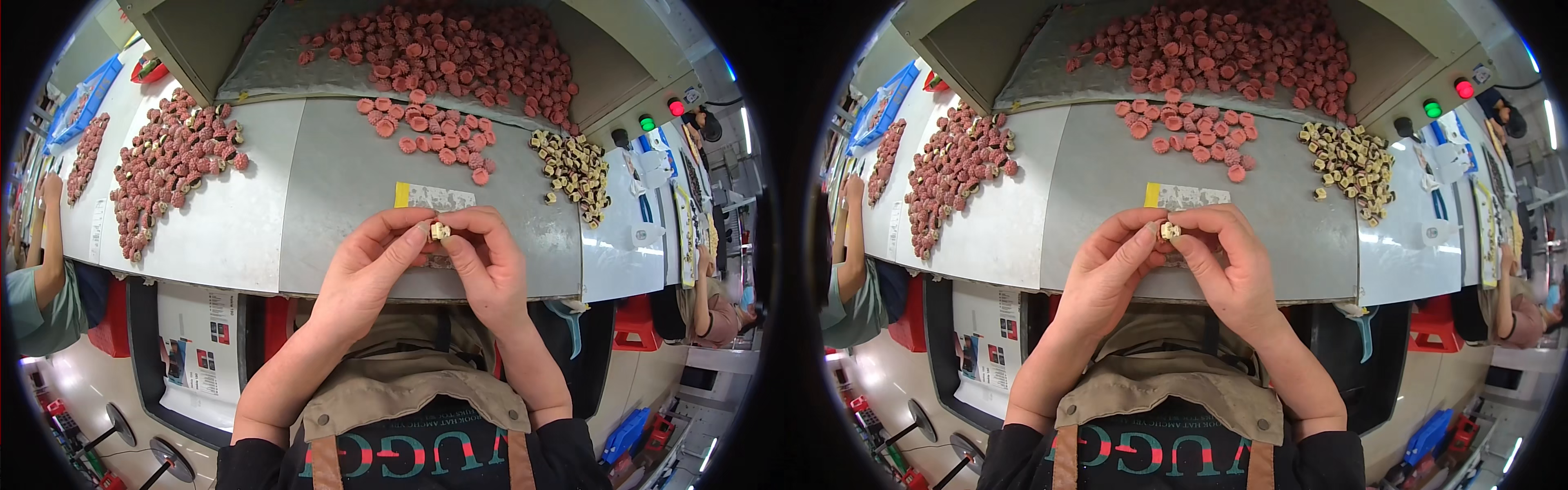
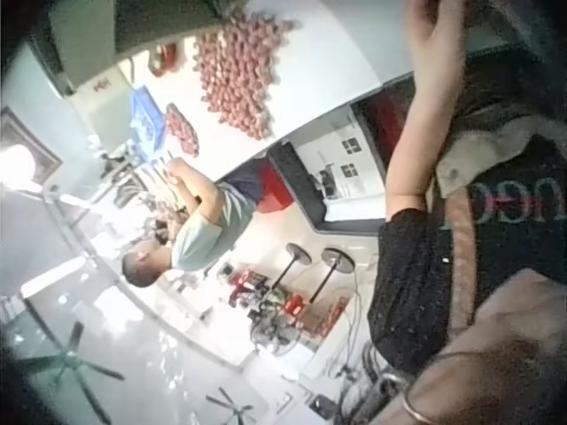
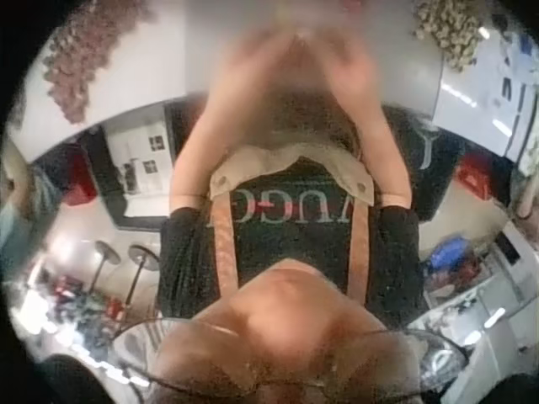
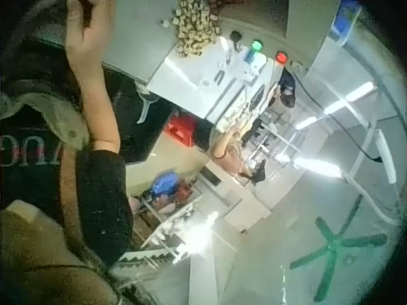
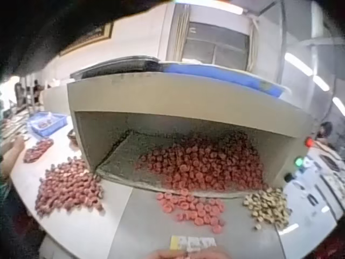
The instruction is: The person assembles small toy figurine parts by hand, dipping components into glue and pressing them together, pushes assembled pieces into a bin, and refills the glue container using a squeeze bottle.
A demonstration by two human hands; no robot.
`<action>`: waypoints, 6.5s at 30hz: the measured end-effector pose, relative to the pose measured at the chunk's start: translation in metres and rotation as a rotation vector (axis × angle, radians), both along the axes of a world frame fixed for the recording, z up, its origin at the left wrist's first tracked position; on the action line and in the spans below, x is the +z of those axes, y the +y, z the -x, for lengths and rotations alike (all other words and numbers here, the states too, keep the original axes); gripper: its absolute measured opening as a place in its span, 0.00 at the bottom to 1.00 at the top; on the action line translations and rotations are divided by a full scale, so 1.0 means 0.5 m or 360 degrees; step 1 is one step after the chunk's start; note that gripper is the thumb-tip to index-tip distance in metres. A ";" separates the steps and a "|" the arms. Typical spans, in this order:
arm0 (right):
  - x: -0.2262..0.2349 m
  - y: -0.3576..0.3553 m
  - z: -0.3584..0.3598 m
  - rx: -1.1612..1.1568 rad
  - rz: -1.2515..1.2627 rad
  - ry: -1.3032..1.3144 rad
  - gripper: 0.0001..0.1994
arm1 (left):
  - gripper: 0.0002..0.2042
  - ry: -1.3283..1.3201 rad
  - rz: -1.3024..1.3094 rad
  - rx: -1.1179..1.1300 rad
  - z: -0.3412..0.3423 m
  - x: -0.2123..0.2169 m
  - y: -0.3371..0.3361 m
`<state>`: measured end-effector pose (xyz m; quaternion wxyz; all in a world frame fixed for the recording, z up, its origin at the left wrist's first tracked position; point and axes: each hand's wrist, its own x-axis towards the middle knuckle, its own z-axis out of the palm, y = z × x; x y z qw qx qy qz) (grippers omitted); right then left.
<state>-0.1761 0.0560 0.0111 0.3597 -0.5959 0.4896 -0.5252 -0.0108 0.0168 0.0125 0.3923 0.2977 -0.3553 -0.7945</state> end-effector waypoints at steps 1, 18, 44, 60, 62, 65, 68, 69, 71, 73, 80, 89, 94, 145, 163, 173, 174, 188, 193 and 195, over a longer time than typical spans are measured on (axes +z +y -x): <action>0.002 0.000 -0.001 0.0000 0.0004 -0.0007 0.08 | 0.14 -0.0007 0.0004 0.0000 0.002 0.001 0.002; -0.009 0.014 0.009 -0.0211 0.0322 0.0412 0.09 | 0.12 -0.0466 0.1052 0.0304 0.024 -0.024 0.024; -0.043 0.006 0.052 -0.0124 0.0489 0.0512 0.16 | 0.35 -0.0630 0.0640 -0.0023 0.057 0.002 0.040; -0.009 0.027 0.137 -0.0274 0.0459 0.0808 0.11 | 0.14 -0.1712 0.1714 0.0173 0.010 0.011 -0.033; 0.002 0.035 0.208 -0.0469 0.0376 0.0976 0.07 | 0.12 -0.2183 0.2007 0.0290 -0.046 0.008 -0.089; 0.019 0.016 0.287 -0.0744 0.0174 0.1108 0.07 | 0.14 -0.2704 0.2145 0.0716 -0.113 0.007 -0.155; 0.021 -0.009 0.316 -0.0629 0.0096 0.1159 0.09 | 0.15 -0.2216 0.2011 0.0717 -0.081 0.024 -0.163; 0.021 -0.007 0.320 -0.0601 0.0105 0.1154 0.09 | 0.15 -0.2150 0.2150 0.0518 -0.054 0.029 -0.168; 0.020 -0.002 0.316 -0.0568 0.0213 0.1444 0.10 | 0.14 -0.1890 0.2213 0.0248 0.020 0.035 -0.175; 0.037 0.004 0.280 -0.0521 0.0037 0.1238 0.09 | 0.13 -0.1737 0.2108 0.0222 0.065 0.021 -0.185; 0.058 0.012 0.239 0.0027 -0.0132 0.1235 0.10 | 0.08 -0.1525 0.1773 -0.0012 0.046 0.009 -0.191; 0.057 0.016 0.199 -0.0213 -0.0263 0.0863 0.10 | 0.20 -0.0485 0.0285 0.0070 -0.041 0.018 -0.039; 0.057 0.008 0.191 -0.0150 -0.0089 0.1418 0.08 | 0.18 -0.0190 -0.0044 -0.0093 -0.008 0.028 -0.012; 0.065 -0.021 0.044 -0.0017 0.0041 0.0258 0.10 | 0.17 0.0179 -0.0242 -0.0055 -0.007 0.007 -0.014; 0.037 -0.012 0.012 0.0017 0.0295 0.0482 0.10 | 0.17 0.0019 -0.0056 0.0003 0.012 0.012 0.002; 0.033 -0.017 0.024 0.0073 0.0296 0.0411 0.09 | 0.16 -0.0066 0.0119 -0.0009 0.009 -0.002 0.011; 0.033 -0.018 0.024 0.0077 0.0269 0.0408 0.09 | 0.16 -0.0067 0.0121 -0.0009 0.013 -0.003 0.015; 0.017 0.004 0.022 -0.0054 0.0543 0.0549 0.18 | 0.23 -0.0205 0.0234 -0.0127 0.016 0.020 0.021; -0.017 0.008 0.040 -0.0033 0.0520 0.0502 0.18 | 0.35 -0.0416 0.0551 -0.0110 0.037 0.007 0.033; -0.031 0.005 0.049 -0.0061 0.0527 0.0590 0.17 | 0.35 -0.0526 0.0674 -0.0075 0.053 0.006 0.039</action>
